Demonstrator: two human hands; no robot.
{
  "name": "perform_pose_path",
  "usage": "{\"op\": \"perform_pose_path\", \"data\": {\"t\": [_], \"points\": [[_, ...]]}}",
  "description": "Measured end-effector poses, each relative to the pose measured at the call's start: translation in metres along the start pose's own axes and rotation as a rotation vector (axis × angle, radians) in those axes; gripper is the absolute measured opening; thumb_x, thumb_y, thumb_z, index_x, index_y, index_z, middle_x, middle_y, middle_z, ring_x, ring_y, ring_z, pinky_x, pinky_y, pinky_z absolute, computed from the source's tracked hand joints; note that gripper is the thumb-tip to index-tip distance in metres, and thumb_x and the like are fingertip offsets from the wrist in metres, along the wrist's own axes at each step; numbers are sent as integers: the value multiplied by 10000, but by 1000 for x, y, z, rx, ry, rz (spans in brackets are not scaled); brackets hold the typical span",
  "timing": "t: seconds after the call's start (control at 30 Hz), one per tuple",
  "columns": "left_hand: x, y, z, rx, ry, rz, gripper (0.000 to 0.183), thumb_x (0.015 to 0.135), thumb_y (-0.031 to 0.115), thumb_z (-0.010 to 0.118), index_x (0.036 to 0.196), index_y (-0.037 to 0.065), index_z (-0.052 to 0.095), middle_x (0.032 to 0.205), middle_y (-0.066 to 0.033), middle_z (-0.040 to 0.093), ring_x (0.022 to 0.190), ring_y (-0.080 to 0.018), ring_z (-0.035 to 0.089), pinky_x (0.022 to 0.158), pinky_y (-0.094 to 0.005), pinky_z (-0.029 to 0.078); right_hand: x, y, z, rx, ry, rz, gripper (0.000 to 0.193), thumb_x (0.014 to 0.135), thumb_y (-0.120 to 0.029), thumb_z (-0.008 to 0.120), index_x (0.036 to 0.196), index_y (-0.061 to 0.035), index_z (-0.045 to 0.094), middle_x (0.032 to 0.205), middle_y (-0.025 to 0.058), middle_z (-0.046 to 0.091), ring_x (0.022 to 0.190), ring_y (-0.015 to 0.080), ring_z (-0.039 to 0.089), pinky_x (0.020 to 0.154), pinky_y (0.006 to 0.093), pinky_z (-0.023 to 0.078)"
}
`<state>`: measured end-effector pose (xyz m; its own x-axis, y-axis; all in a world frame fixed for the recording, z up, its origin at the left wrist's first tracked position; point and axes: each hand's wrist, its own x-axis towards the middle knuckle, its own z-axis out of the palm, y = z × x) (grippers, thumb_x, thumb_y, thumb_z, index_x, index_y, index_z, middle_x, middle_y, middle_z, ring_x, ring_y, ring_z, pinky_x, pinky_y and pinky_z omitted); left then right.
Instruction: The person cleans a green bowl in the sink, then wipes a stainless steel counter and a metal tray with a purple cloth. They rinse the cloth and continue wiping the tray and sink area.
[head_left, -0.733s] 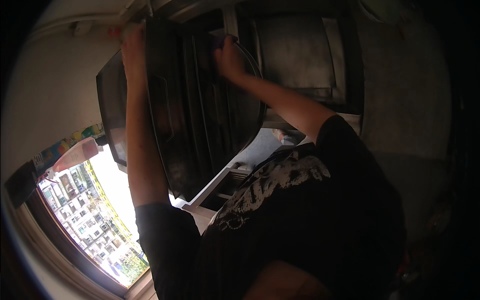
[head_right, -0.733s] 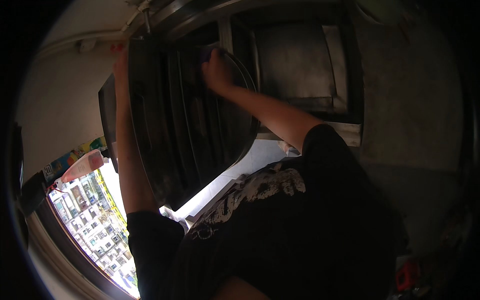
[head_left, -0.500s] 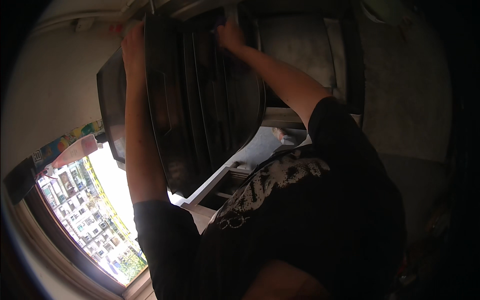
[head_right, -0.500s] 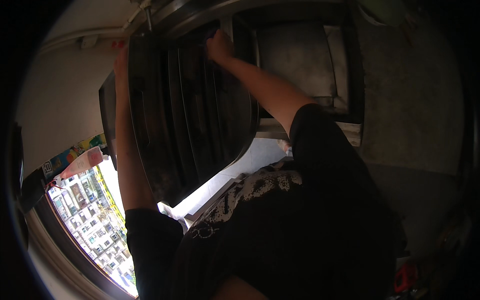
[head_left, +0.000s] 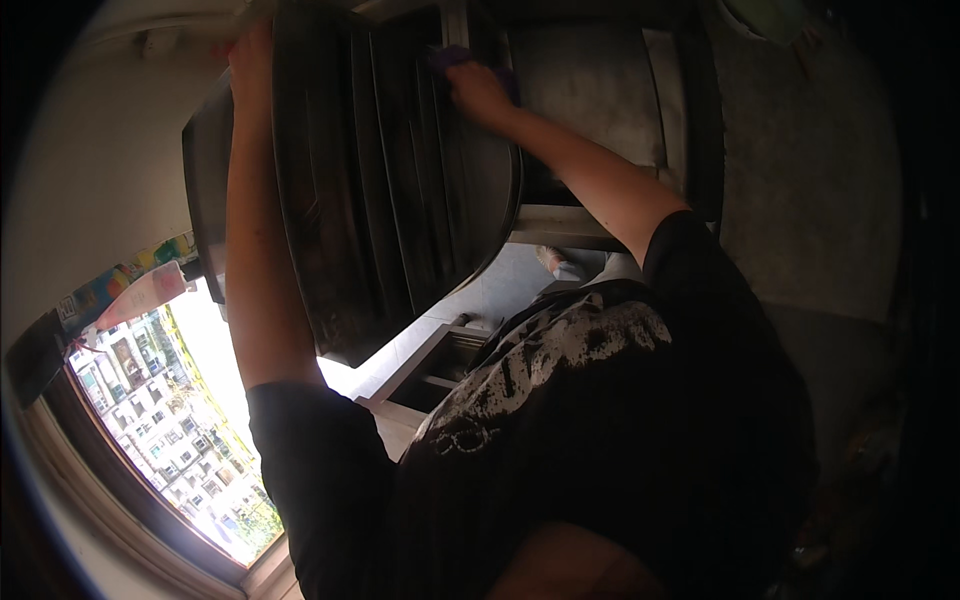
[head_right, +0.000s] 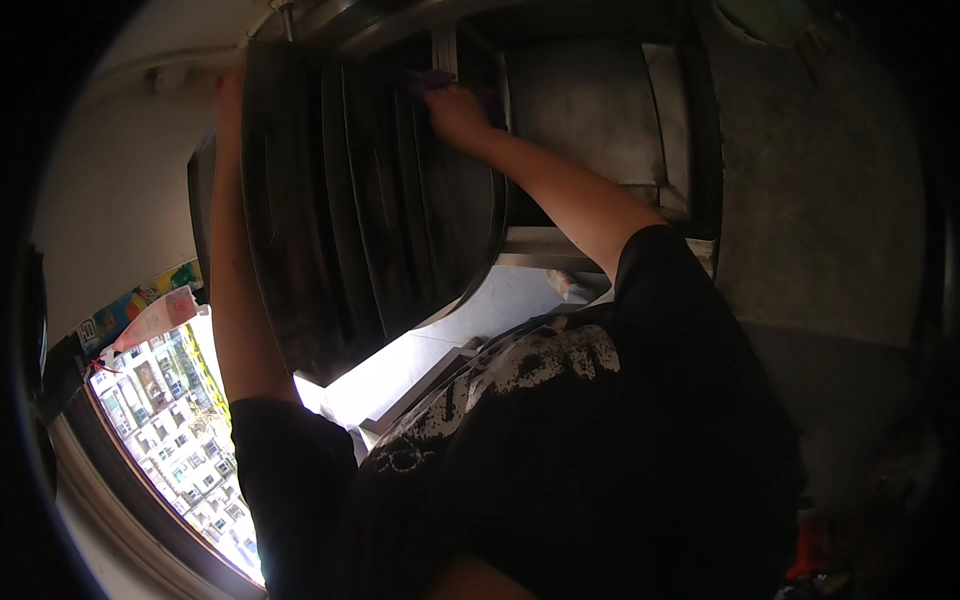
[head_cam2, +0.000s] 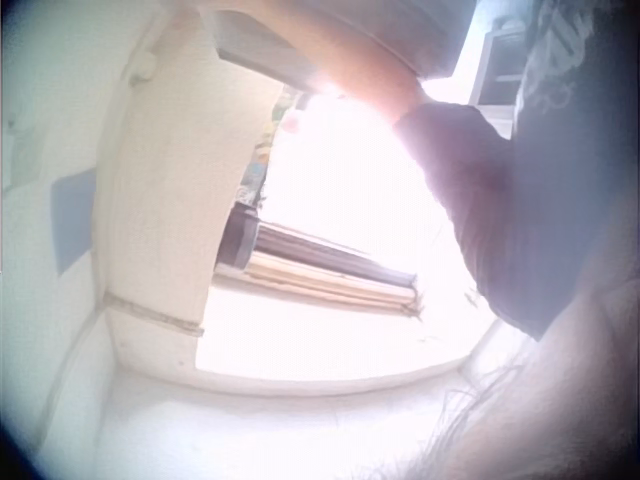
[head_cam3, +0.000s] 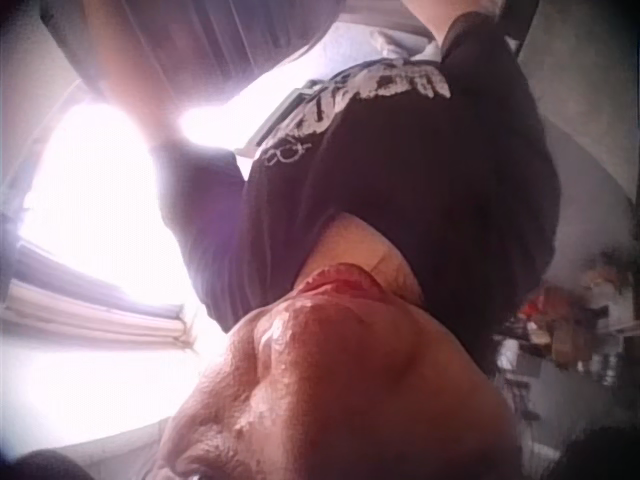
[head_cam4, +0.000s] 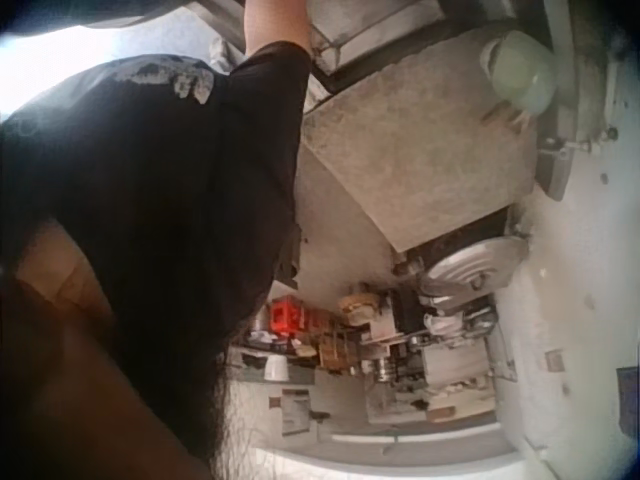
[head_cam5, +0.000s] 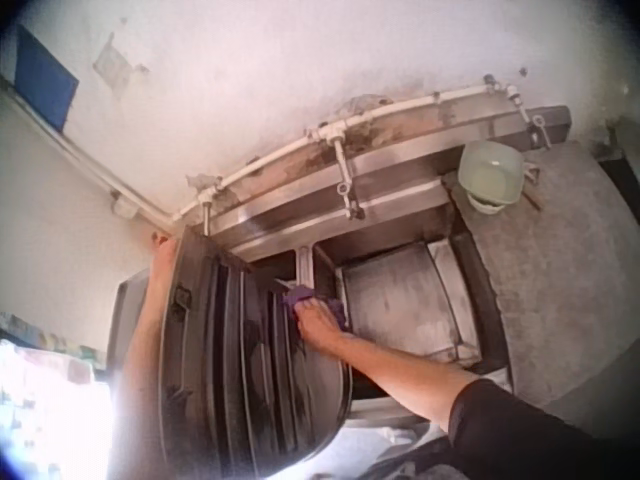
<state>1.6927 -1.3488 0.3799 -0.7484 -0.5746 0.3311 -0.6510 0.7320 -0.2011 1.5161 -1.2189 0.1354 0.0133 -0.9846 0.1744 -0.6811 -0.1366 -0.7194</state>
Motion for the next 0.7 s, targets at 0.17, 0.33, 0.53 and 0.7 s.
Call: {"op": "perform_pose_path", "data": {"t": [0.17,0.33,0.53,0.7], "points": [[5,4,-2,-49,-32,-145,262,863,276,508,1006,84,615,985,-157,618,904,-368,590,732,-458,478,-40,22,0,-213,2,-405,301,726,-83,604,1027,-60,610,942,134,610,924,297,560,882,404,430],[10,26,-10,-47,-41,-203,267,864,278,510,1020,83,605,1002,-156,609,923,-364,578,752,-459,467,-61,24,-7,-226,-133,-498,324,732,-81,602,1055,-61,594,979,128,609,972,278,540,955,396,384],[12,35,-13,-49,-34,-214,275,866,280,513,1038,82,594,1022,-155,597,947,-360,562,776,-461,455,-91,9,-17,-204,-26,-558,253,718,-54,567,970,-47,587,963,94,590,996,271,520,1027,411,333],[13,38,-13,-54,-31,-229,282,867,282,515,1052,81,584,1038,-154,588,966,-356,550,795,-462,444,-125,-4,-10,-188,-175,-588,196,667,-67,559,861,-56,577,899,83,575,986,262,522,1018,419,338]]}}
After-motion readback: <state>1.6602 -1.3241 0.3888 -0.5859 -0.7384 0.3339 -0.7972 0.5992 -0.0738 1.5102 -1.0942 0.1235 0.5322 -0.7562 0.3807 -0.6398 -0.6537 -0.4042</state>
